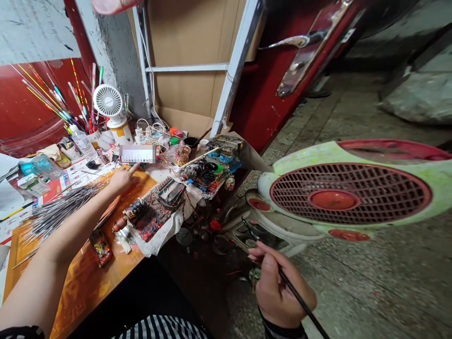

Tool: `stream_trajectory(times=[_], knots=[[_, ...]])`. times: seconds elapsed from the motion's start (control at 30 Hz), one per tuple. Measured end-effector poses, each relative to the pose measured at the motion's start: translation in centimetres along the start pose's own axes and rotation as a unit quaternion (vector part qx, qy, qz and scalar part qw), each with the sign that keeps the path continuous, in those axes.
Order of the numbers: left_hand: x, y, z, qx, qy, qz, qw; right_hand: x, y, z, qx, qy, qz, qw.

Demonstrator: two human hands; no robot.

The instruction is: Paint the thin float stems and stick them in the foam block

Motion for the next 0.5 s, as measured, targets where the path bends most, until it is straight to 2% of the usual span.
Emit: stream_trajectory(times=[0.1,0.17,0.5], knots=[[1.3,-0.2,0.5,0.018,-0.100,-0.015,0.995,0.3,0.1,0.1,-0.001,-0.004,0.001,1.000],[1.5,-0.3,0.8,0.024,-0.122,-0.013,0.992,0.4,0.1,0.1,-0.004,-0.006,-0.001,1.000],[0.0,-0.8,1.2,0.015,-0.093,-0.013,0.995,-0.4,-0.2,0.1,0.003,0.045,-0.013,0.999]])
Point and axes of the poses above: each hand's wrist, its own z-axis away from the middle knuckle, its own y-axis out of the back of the hand, x = y × z, the point moved 5 cm from there along -z, towards the middle knuckle, and after that the axes turned 11 degrees about y, right-handed, at the moved point
